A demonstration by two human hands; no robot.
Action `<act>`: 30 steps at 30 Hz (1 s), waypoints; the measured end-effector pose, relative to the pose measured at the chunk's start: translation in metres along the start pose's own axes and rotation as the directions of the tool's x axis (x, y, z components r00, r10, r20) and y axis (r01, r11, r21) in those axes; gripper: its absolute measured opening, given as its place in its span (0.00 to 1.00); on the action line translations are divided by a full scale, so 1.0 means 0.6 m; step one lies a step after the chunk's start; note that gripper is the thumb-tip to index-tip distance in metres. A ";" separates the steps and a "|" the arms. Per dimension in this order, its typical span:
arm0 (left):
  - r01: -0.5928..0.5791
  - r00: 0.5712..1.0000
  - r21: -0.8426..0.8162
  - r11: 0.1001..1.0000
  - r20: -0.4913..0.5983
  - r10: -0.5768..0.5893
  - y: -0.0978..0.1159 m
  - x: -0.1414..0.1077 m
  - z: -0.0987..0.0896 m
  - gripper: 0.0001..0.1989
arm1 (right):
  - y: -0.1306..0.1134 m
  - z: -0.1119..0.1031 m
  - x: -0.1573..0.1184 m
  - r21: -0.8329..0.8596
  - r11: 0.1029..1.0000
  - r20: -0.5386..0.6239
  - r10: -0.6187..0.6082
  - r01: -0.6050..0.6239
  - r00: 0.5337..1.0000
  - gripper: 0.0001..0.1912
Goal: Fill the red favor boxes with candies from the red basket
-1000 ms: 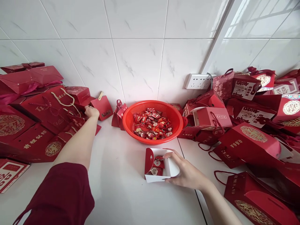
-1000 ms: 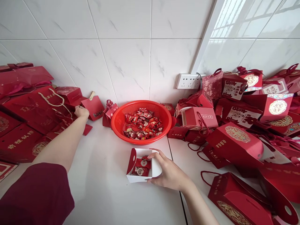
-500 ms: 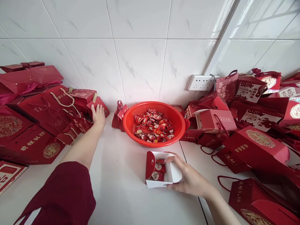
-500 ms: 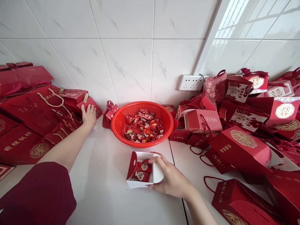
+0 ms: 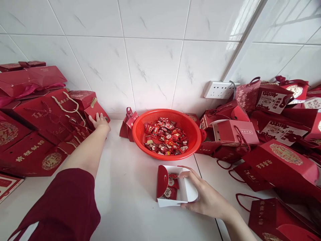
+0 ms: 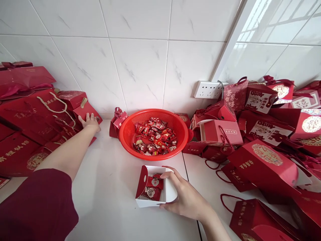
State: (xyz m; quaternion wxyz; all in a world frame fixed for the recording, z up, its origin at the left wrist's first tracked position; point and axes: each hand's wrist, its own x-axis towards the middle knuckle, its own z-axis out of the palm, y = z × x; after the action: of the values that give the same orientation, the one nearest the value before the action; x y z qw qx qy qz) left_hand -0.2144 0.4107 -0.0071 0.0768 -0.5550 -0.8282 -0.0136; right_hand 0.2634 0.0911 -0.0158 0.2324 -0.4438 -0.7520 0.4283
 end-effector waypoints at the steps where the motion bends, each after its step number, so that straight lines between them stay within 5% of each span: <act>1: -0.001 1.000 0.015 1.000 0.021 0.000 -0.005 0.005 -0.002 0.38 | 0.000 0.000 0.000 0.002 1.000 0.001 0.000 0.000 1.000 0.32; 9: 0.004 0.992 -0.025 1.000 0.128 -0.001 -0.021 0.031 -0.024 0.47 | 0.006 -0.001 -0.001 -0.028 1.000 -0.013 -0.006 0.006 1.000 0.33; 18: -0.027 0.996 -0.153 0.988 0.082 0.040 0.000 -0.024 -0.056 0.34 | 0.007 -0.001 -0.004 -0.018 1.000 -0.009 -0.020 0.020 1.000 0.33; 22: -0.106 0.988 -0.244 0.964 -0.137 0.074 0.030 -0.110 -0.087 0.30 | 0.010 0.002 -0.003 -0.021 0.999 -0.017 -0.032 0.031 0.999 0.33; 24: -0.304 0.873 -0.368 0.879 -0.478 0.102 0.050 -0.177 -0.091 0.29 | 0.011 0.002 -0.003 -0.030 0.999 -0.019 -0.032 0.031 0.999 0.34; 25: -0.403 0.820 -0.377 0.834 -0.554 0.145 0.061 -0.212 -0.087 0.30 | 0.011 0.002 -0.003 -0.035 0.999 -0.020 -0.032 0.031 0.999 0.34; 27: -0.498 0.787 -0.374 0.782 -0.574 0.227 0.079 -0.272 -0.070 0.34 | 0.009 0.002 -0.003 -0.041 0.999 -0.021 -0.036 0.035 0.999 0.33; 30: -0.527 0.799 -0.408 0.745 -0.536 0.272 0.096 -0.315 -0.031 0.36 | 0.004 0.001 -0.004 -0.042 0.998 -0.019 -0.042 0.041 0.999 0.32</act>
State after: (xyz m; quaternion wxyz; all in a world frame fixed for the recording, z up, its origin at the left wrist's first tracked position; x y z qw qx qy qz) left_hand -0.0889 0.2573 -0.0194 0.1050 -0.7040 -0.6067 -0.3540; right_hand 0.2654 0.0893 -0.0184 0.2394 -0.4371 -0.7674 0.4034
